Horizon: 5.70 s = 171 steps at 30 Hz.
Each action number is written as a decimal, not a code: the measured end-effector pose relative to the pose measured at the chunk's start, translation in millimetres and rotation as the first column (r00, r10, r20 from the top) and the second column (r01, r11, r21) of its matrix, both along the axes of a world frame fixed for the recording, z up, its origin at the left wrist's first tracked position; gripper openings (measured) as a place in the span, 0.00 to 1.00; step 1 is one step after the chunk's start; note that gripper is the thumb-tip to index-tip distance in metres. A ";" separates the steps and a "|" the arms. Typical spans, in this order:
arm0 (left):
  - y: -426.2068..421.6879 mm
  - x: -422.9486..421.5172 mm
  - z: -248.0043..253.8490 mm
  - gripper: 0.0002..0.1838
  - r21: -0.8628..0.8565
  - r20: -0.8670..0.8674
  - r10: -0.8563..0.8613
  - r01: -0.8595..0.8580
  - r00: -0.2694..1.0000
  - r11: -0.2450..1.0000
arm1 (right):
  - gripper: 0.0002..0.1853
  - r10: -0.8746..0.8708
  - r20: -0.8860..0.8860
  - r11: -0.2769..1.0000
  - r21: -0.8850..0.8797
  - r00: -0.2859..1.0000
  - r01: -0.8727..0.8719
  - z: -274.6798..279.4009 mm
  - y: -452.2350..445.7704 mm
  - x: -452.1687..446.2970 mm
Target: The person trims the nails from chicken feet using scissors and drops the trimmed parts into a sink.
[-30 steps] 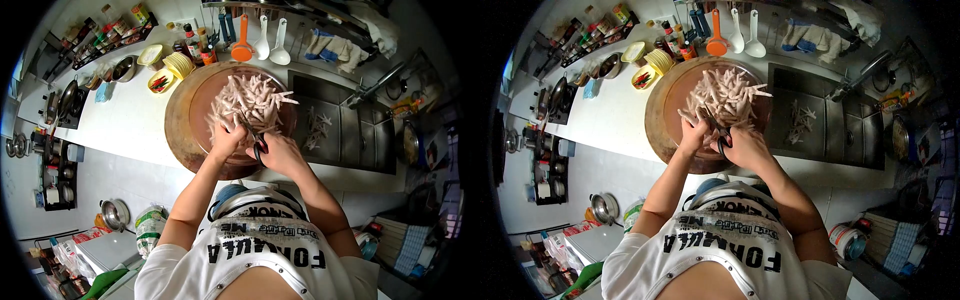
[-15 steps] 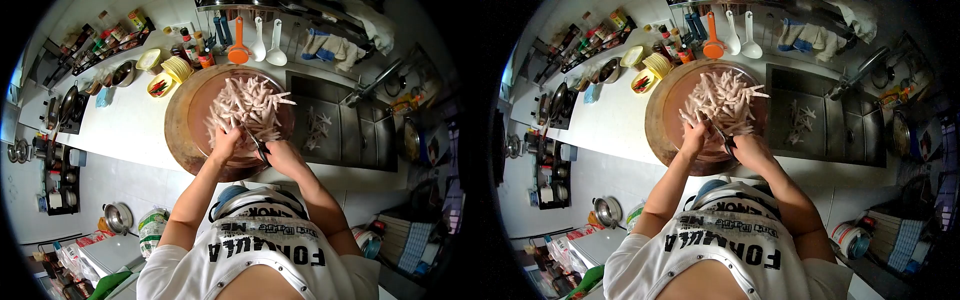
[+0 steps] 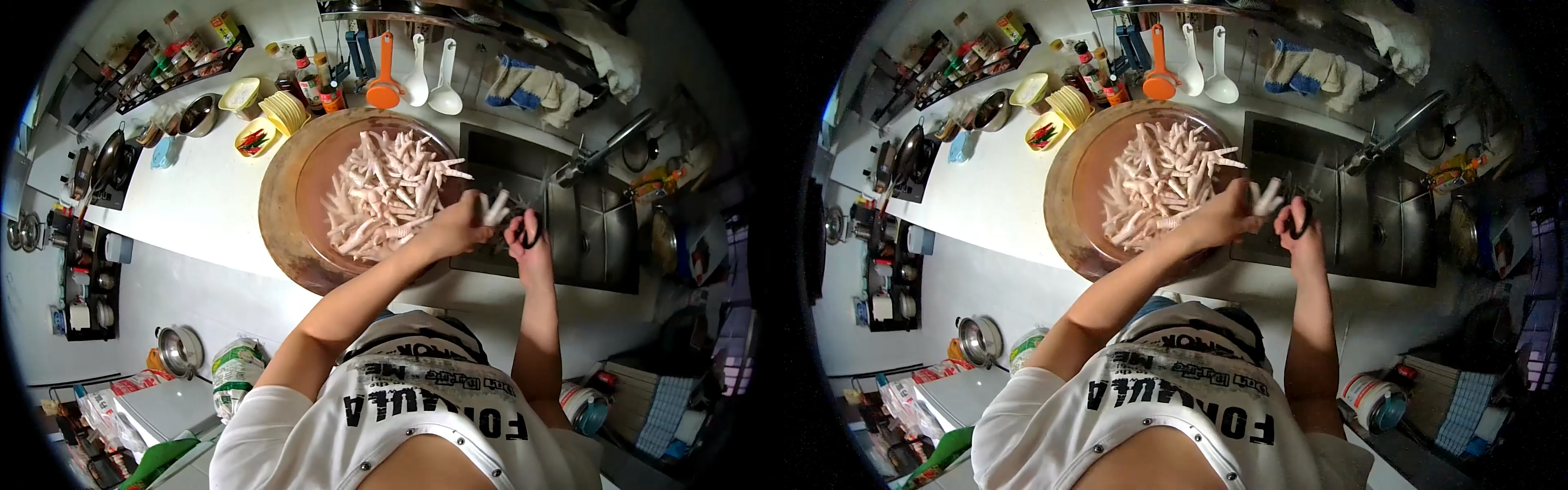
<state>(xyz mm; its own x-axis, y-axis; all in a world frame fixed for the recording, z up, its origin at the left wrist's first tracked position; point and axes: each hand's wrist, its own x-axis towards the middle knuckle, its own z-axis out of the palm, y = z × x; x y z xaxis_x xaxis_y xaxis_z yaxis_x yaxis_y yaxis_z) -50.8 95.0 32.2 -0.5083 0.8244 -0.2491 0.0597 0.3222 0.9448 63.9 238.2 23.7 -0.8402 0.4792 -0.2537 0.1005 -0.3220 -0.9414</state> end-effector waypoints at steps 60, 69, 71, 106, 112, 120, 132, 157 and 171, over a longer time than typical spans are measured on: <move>-110.8 -22.5 -34.3 0.06 0.204 -0.862 0.334 -0.341 0.382 0.918 | 0.27 0.170 0.596 0.146 0.772 0.785 -0.618 14.6 -118.2 -59.2; -119.2 -30.1 -34.7 0.06 0.197 -0.850 0.321 -0.313 0.418 0.929 | 0.19 0.261 0.597 0.156 0.750 0.759 -0.643 3.7 -101.4 -59.1; -115.3 -28.0 -34.5 0.06 0.219 -0.821 0.376 -0.372 0.429 0.902 | 0.20 0.291 0.530 0.242 0.764 0.796 -0.598 -3.3 -96.6 -57.6; -122.1 -32.0 -20.6 0.12 0.289 -0.596 0.476 -0.380 0.647 0.879 | 0.27 0.216 0.568 0.205 0.769 0.794 -0.606 18.7 -109.7 -60.3; -123.1 -36.1 -26.1 0.12 0.215 -0.639 0.419 -0.373 0.645 0.903 | 0.25 0.288 0.573 0.257 0.726 0.768 -0.638 12.3 -108.0 -58.3; -115.5 -32.6 -27.0 0.12 0.200 -0.504 0.531 -0.507 0.681 0.839 | 0.24 0.291 0.576 0.387 0.659 0.764 -0.645 11.9 -105.7 -61.8; -119.1 -33.7 -28.5 0.10 0.197 -0.633 0.390 -0.348 0.669 0.916 | 0.25 0.198 0.437 0.213 0.854 0.877 -0.474 13.8 -114.3 -61.0; -123.3 -41.9 -29.5 0.11 0.152 0.844 0.324 -0.770 0.427 0.620 | 0.23 0.424 0.305 0.736 0.433 0.853 -0.521 -15.0 -98.8 -57.4; -118.1 -30.5 -20.4 0.15 0.137 0.863 0.174 -0.552 0.474 0.823 | 0.27 0.229 0.362 0.576 0.698 0.904 -0.425 -10.4 -111.4 -60.7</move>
